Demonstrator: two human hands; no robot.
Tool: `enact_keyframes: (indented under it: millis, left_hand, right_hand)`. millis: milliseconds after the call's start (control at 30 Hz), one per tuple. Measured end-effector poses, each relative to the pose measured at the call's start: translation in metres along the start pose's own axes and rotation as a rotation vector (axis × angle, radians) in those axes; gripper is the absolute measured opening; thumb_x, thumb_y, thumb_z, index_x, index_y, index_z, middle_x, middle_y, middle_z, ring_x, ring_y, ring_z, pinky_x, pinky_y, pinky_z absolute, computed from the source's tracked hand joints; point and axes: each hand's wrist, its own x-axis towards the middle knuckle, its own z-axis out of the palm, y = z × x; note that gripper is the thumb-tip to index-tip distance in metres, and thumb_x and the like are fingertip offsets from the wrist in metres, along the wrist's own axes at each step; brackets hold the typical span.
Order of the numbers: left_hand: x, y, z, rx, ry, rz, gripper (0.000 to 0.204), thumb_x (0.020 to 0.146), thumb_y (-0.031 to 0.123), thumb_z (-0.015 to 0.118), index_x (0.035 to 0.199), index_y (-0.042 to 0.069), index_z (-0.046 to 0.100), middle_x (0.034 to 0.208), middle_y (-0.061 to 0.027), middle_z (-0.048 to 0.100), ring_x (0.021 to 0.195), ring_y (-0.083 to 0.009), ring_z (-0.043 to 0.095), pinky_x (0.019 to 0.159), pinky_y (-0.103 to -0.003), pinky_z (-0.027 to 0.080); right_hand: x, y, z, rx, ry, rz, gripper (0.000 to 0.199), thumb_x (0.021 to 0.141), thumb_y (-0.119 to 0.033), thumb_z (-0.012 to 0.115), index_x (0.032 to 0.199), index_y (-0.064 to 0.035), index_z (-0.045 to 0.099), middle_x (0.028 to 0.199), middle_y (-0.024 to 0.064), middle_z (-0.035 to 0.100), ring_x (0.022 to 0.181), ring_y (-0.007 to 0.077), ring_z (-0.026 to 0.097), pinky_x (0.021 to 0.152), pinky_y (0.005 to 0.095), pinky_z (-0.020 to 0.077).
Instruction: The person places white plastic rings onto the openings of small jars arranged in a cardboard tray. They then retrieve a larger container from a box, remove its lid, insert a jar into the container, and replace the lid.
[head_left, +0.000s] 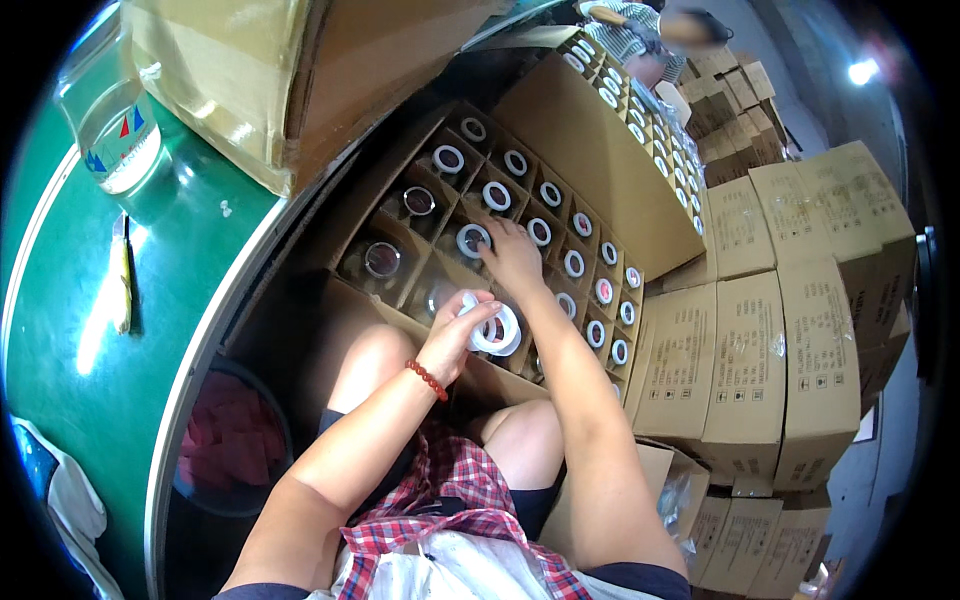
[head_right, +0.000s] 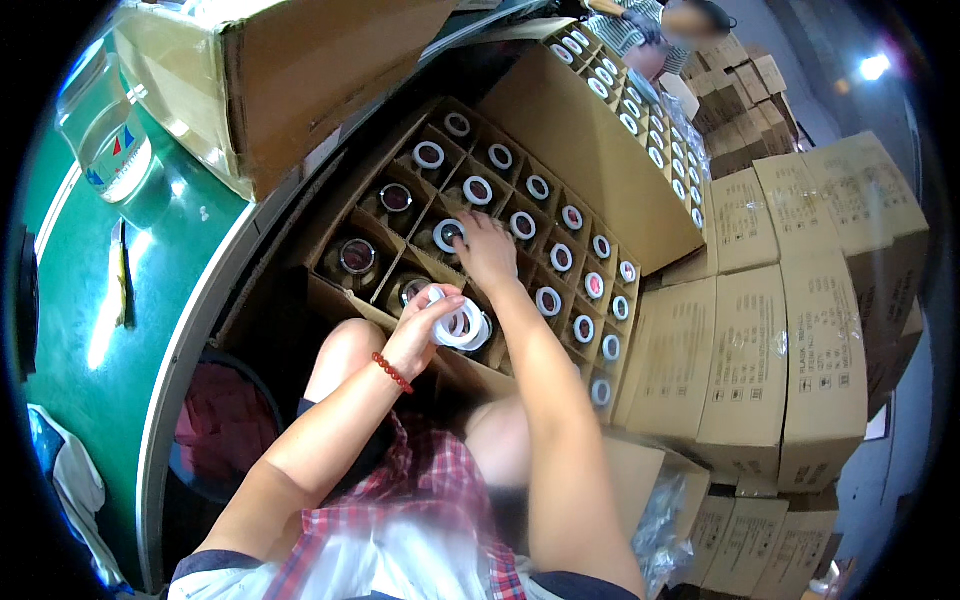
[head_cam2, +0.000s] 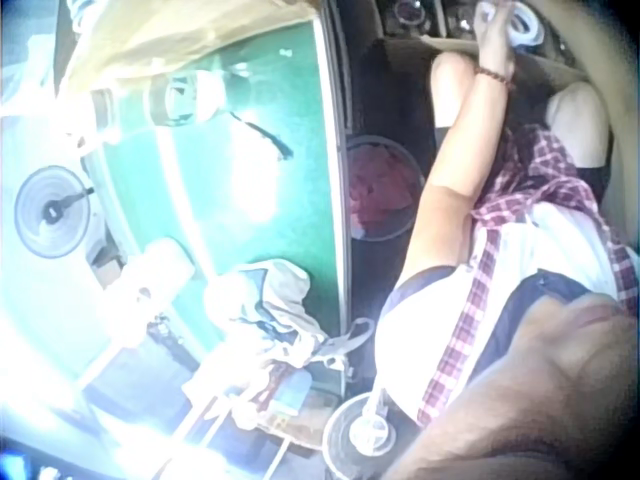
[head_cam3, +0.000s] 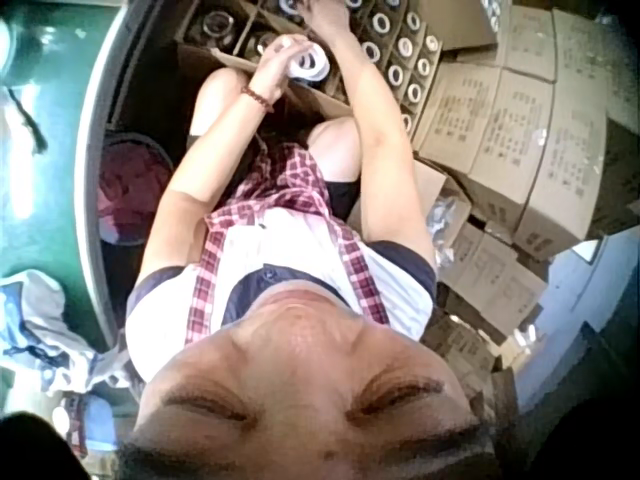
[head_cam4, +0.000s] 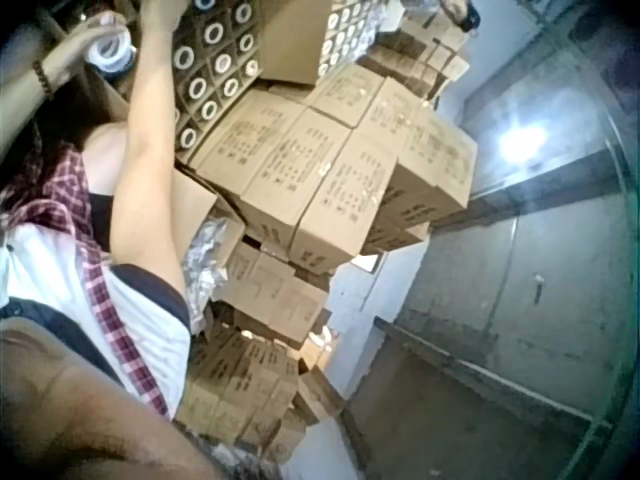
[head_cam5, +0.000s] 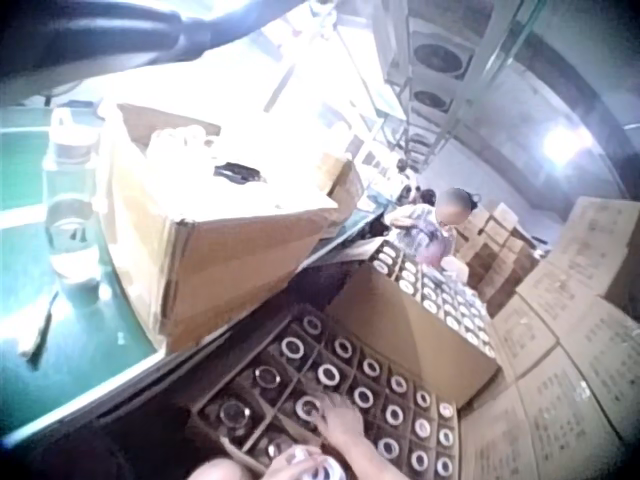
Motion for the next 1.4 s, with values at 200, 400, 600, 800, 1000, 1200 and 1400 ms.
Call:
enact_keyframes:
  millis: [200,400,600,800,1000,1200,1400]
  left_hand:
    - [-0.002,0.002,0.003,-0.013,-0.005,-0.001,0.025,0.084,0.015,0.068,0.103,0.005,0.057,0.091,-0.0038,0.063,0.085,-0.0125,0.062,0.073,-0.026,0.049]
    - [-0.001,-0.001,0.003,-0.035,-0.001,-0.005,0.022,0.084,0.016,0.068,0.101,0.007,0.058,0.092,-0.0028,0.063,0.084,-0.0125,0.062,0.072,-0.027,0.050]
    - [0.004,0.005,-0.012,-0.073,0.060,0.088,0.022,0.086,0.018,0.066,0.103,0.008,0.056,0.092,-0.0035,0.062,0.084,-0.0152,0.062,0.071,-0.030,0.053]
    - [-0.001,0.009,-0.008,-0.150,0.089,0.112,0.025,0.088,0.023,0.063,0.105,0.006,0.056,0.095,-0.0032,0.061,0.086,-0.0129,0.059,0.075,-0.028,0.049]
    - [0.002,0.008,-0.008,-0.184,0.089,0.071,0.018,0.089,0.029,0.062,0.099,0.015,0.057,0.096,-0.0004,0.062,0.091,-0.0149,0.062,0.076,-0.038,0.052]
    - [0.000,0.016,-0.010,-0.156,0.015,0.082,0.023,0.088,0.028,0.063,0.102,0.011,0.056,0.097,-0.0048,0.062,0.092,-0.0182,0.062,0.078,-0.042,0.055]
    - [-0.007,0.023,0.001,-0.146,0.019,0.050,0.032,0.075,0.006,0.055,0.107,0.005,0.051,0.099,-0.0109,0.060,0.097,-0.0261,0.063,0.074,-0.043,0.058]
  right_hand:
    - [-0.009,0.017,0.013,0.068,-0.014,0.091,0.028,0.085,-0.017,0.057,0.111,-0.0096,0.062,0.104,0.0136,0.064,0.097,0.0331,0.060,0.081,0.0429,0.0491]
    - [-0.004,0.018,0.012,0.037,0.046,0.069,0.027,0.086,-0.017,0.058,0.111,-0.0090,0.062,0.102,0.0137,0.064,0.087,0.0326,0.062,0.076,0.0416,0.0500]
    - [-0.019,0.008,-0.038,0.792,-0.213,0.369,0.031,0.092,-0.025,0.057,0.113,-0.0025,0.061,0.094,0.0043,0.063,0.075,0.0127,0.059,0.063,0.0252,0.0466]
    - [-0.065,-0.035,-0.104,1.070,-0.413,0.367,0.037,0.090,-0.023,0.063,0.118,0.0004,0.059,0.087,-0.0011,0.060,0.070,0.0052,0.052,0.063,0.0196,0.0441]
    - [-0.075,-0.026,-0.094,1.065,-0.519,0.480,0.040,0.086,-0.016,0.068,0.119,0.0037,0.056,0.090,0.0019,0.061,0.065,0.0052,0.056,0.055,0.0204,0.0452]
    - [-0.069,-0.017,-0.101,1.182,-0.544,0.571,0.030,0.088,-0.015,0.065,0.114,0.0011,0.061,0.082,-0.0004,0.062,0.061,0.0040,0.055,0.044,0.0165,0.0384]
    - [-0.031,0.002,-0.103,1.313,-0.132,0.599,0.027,0.089,-0.012,0.064,0.110,0.0035,0.059,0.086,0.0082,0.064,0.069,0.0123,0.062,0.062,0.0259,0.0544]
